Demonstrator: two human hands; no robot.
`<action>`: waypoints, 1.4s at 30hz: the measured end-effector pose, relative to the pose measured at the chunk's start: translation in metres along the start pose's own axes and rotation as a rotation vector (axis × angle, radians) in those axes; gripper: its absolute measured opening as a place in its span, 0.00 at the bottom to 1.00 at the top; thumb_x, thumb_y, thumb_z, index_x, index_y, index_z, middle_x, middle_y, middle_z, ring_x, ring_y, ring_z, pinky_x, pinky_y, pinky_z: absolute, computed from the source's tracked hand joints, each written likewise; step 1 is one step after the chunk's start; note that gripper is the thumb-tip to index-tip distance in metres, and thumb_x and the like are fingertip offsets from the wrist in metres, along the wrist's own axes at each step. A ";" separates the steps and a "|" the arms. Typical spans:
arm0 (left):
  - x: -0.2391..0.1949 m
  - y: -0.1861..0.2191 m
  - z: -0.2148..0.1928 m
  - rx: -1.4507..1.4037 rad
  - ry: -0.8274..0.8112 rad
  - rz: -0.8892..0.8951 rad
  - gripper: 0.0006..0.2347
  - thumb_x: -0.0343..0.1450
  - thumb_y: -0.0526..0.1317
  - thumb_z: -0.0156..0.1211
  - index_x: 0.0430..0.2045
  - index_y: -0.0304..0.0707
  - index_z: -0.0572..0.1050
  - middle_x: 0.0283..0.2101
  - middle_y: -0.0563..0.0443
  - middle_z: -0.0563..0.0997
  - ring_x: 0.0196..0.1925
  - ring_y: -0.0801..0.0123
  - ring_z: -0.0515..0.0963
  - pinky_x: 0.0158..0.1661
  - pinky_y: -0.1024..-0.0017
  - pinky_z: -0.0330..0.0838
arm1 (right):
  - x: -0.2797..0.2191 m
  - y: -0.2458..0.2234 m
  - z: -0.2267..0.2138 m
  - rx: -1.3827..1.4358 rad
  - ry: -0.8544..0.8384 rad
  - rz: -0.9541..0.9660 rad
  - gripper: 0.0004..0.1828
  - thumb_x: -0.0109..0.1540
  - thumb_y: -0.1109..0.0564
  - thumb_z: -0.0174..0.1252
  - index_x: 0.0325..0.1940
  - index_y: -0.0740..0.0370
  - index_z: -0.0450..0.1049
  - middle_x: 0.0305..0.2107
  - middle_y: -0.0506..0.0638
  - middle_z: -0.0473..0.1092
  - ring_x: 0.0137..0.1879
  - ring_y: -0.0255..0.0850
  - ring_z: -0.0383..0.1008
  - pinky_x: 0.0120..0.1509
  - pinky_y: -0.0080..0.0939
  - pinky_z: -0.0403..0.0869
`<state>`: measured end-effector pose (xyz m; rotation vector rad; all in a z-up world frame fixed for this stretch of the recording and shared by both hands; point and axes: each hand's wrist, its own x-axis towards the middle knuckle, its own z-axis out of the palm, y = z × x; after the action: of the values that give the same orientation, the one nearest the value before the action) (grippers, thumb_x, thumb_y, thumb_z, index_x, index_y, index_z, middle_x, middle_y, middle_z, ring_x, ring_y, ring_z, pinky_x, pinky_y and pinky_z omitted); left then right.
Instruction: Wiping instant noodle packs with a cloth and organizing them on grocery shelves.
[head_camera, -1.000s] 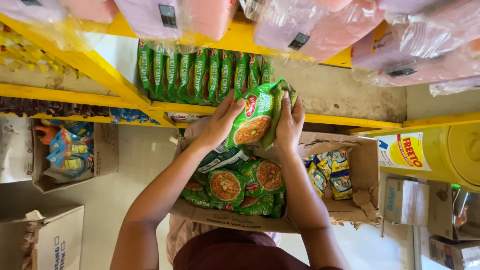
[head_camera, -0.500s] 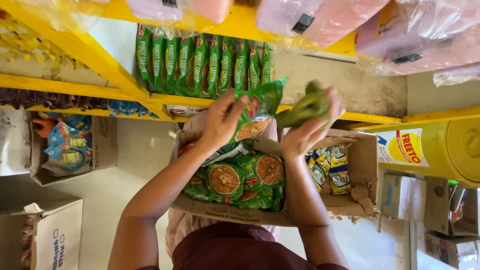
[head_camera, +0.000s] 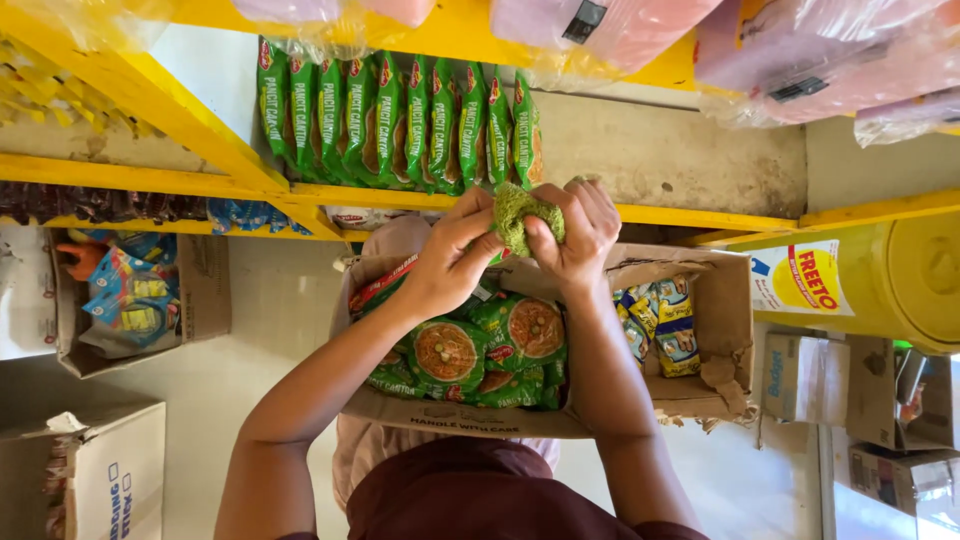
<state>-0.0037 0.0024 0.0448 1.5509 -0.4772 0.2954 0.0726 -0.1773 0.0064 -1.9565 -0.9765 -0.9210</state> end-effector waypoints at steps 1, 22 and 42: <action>-0.003 -0.013 0.001 -0.002 0.001 0.001 0.11 0.78 0.34 0.47 0.24 0.35 0.72 0.33 0.48 0.64 0.35 0.61 0.67 0.41 0.63 0.67 | -0.008 0.010 0.001 -0.001 -0.002 -0.001 0.26 0.67 0.37 0.54 0.41 0.63 0.81 0.22 0.52 0.65 0.26 0.50 0.69 0.35 0.50 0.71; 0.001 -0.043 -0.033 -0.444 0.283 -0.146 0.12 0.80 0.51 0.46 0.39 0.46 0.74 0.37 0.49 0.75 0.42 0.66 0.79 0.48 0.63 0.76 | -0.013 0.006 -0.042 0.342 0.736 1.113 0.26 0.66 0.38 0.56 0.44 0.62 0.58 0.29 0.57 0.77 0.26 0.36 0.77 0.33 0.33 0.77; 0.007 -0.019 0.003 -0.183 0.062 -0.092 0.11 0.81 0.44 0.44 0.38 0.45 0.76 0.34 0.50 0.73 0.33 0.71 0.72 0.41 0.69 0.71 | -0.011 -0.030 -0.052 0.486 -0.151 0.808 0.40 0.65 0.34 0.59 0.68 0.62 0.54 0.51 0.58 0.60 0.59 0.53 0.65 0.60 0.58 0.74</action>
<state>0.0112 -0.0011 0.0308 1.3766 -0.3726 0.2221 0.0279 -0.2123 0.0301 -1.7572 -0.3517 -0.0669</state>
